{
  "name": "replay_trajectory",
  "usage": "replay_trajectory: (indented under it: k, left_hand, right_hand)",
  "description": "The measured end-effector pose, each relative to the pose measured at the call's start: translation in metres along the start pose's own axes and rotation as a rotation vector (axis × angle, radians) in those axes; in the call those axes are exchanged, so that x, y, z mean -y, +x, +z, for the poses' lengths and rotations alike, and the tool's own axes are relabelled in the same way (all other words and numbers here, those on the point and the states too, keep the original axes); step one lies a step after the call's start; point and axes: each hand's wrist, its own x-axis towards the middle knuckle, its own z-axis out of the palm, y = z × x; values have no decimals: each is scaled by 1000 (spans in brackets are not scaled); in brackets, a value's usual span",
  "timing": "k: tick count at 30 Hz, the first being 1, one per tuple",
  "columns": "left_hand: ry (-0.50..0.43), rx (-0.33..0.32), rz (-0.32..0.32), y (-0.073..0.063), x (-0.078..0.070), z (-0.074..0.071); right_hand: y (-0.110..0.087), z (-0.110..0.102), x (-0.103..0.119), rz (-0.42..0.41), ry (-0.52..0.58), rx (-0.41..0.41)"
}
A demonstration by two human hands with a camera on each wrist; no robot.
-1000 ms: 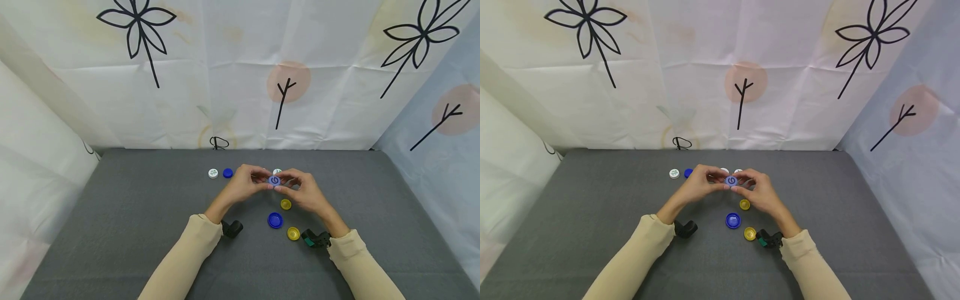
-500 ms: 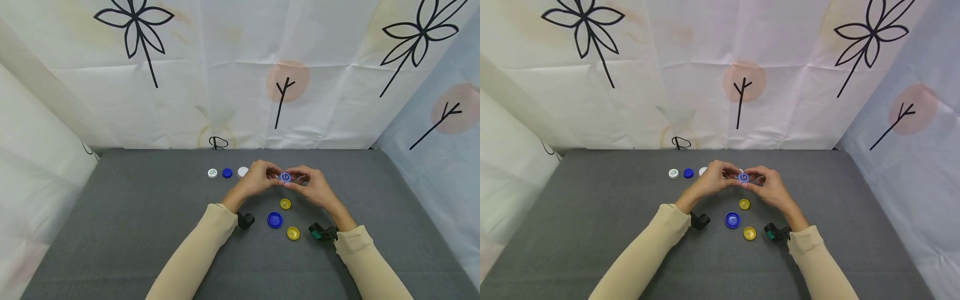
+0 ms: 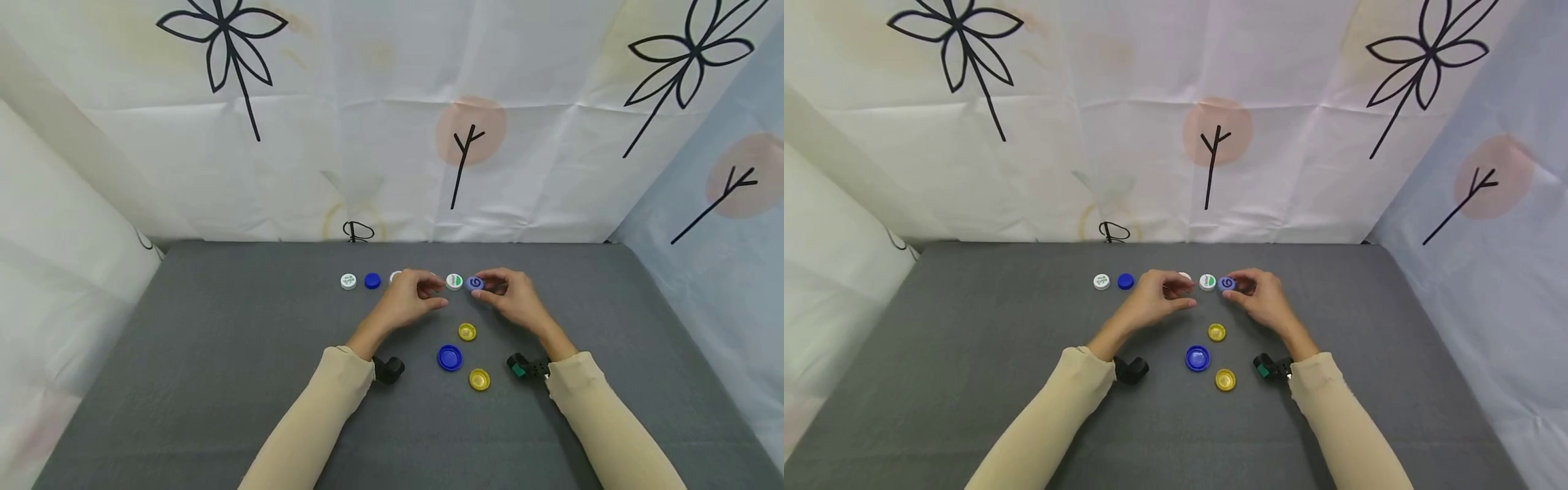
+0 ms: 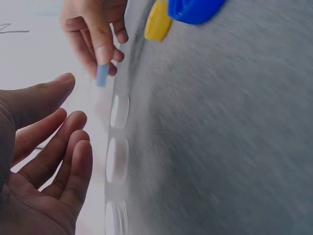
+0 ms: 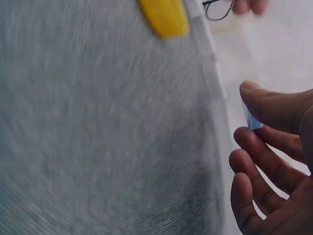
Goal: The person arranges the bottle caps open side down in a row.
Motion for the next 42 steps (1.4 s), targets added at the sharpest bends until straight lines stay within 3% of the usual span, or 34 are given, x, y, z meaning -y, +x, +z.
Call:
replay_trajectory:
  k: [9, 21, 32, 38, 42]
  left_hand:
    - [-16, -32, -18, -34, 17, -11]
    - [28, -23, -34, -66, 17, -28]
    - [28, 7, -41, -77, 13, -30]
    - [13, 33, -48, -78, 7, -23]
    - [14, 68, -36, -77, 4, -14]
  right_hand:
    - [15, 2, -14, 8, -73, -6]
    - [12, -2, -11, 50, -126, 22]
    - [6, -3, -5, 53, -147, 32]
    - [-11, -6, 7, -25, -136, 2]
    - [-24, -4, 19, -119, -86, 42]
